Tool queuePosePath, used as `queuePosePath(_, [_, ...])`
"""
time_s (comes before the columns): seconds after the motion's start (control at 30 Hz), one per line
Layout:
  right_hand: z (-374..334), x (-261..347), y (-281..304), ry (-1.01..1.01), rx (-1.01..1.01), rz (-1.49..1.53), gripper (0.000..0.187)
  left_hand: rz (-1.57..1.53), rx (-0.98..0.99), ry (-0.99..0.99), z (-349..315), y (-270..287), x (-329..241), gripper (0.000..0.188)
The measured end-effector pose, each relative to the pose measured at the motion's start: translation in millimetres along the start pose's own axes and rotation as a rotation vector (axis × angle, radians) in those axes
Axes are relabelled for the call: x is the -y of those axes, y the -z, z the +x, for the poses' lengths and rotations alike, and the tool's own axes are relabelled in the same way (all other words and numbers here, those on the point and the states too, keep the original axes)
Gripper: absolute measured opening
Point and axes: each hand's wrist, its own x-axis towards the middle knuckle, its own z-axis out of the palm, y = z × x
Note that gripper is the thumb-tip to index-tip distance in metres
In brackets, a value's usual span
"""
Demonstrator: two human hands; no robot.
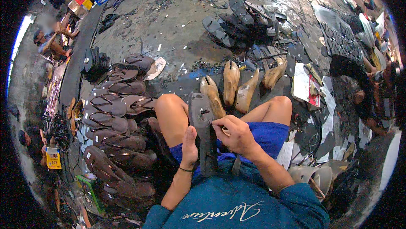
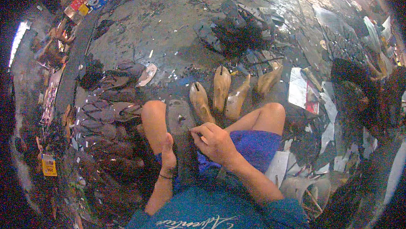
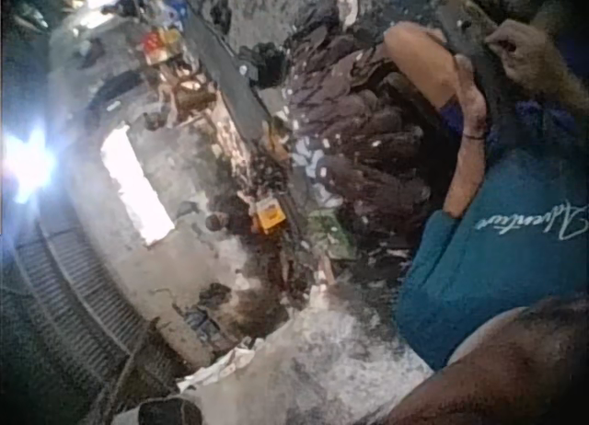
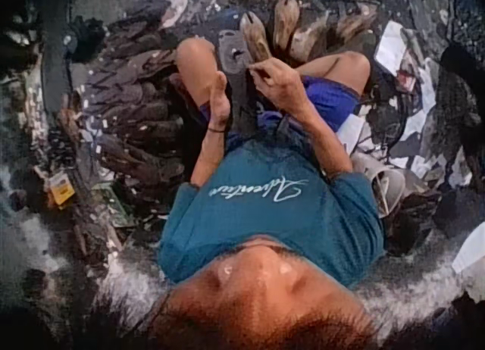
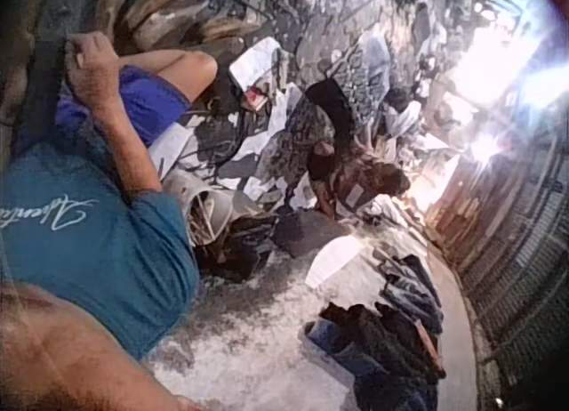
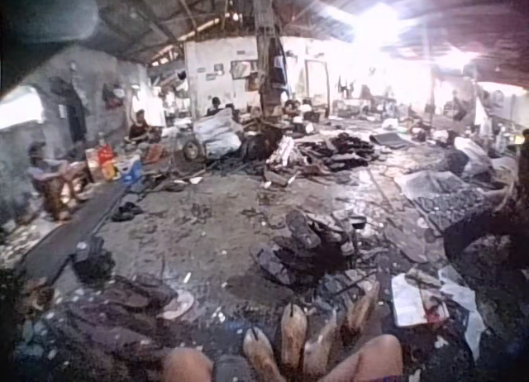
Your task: The person sits on the ground and repeatedly picks up sandals, inserts wooden shoe trees into them, and manipulates the straps and soles by hand. The person turns the sandals over to work on different sides and places them back on the ground after handling.
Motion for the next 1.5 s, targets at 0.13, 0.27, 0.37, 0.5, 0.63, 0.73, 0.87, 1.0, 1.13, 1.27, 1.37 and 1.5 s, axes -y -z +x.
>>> queuePosePath(0.13, [6, -8, 14, 0.254, -0.156, -0.223, 0.020, 0.032, -0.056, -0.049, -15, -16, -5, 0.046])
queuePosePath(0.27, [17, -87, 67, -0.145, -0.484, -0.681, 0.035, 0.229, -0.138, -0.245, -23, -20, -9, 0.043])
queuePosePath(0.37, [5, -32, 63, -0.214, -0.359, -0.237, 0.049, 0.393, -0.178, -0.324, -26, -26, -10, 0.066])
queuePosePath(0.5, [-45, 53, 47, -0.423, 0.029, 0.498, 0.046, 1.024, 0.110, -0.718, -47, -39, -19, 0.077])
queuePosePath(0.63, [-90, 44, 49, -0.213, 0.143, 0.441, 0.040, 0.409, 0.103, -0.382, -90, -28, -45, 0.065])
queuePosePath(0.73, [-111, 45, 50, -0.053, 0.294, 0.481, 0.041, 0.894, 0.671, -0.216, -91, -28, -64, 0.068])
queuePosePath(0.87, [-118, 56, 66, -0.099, 0.380, 0.460, 0.056, 0.828, 0.577, -0.325, -98, -34, -44, 0.055])
queuePosePath(1.0, [-116, 55, 74, -0.053, 0.419, 0.384, 0.072, 0.727, 0.596, -0.291, -93, -39, -43, 0.053])
queuePosePath(1.13, [-120, 50, 74, -0.005, 0.356, 0.349, 0.065, 0.692, 0.628, -0.278, -88, -44, -42, 0.054])
queuePosePath(1.27, [-124, 49, 74, -0.016, 0.303, 0.326, 0.057, 0.785, 0.705, -0.281, -82, -50, -50, 0.053])
queuePosePath(1.37, [-121, 50, 82, -0.063, 0.380, 0.337, 0.050, 0.757, 0.683, -0.240, -84, -44, -42, 0.051])
queuePosePath(1.5, [-113, 38, 79, 0.044, 0.486, 0.281, 0.037, 0.761, 0.632, -0.179, -88, -33, -26, 0.037])
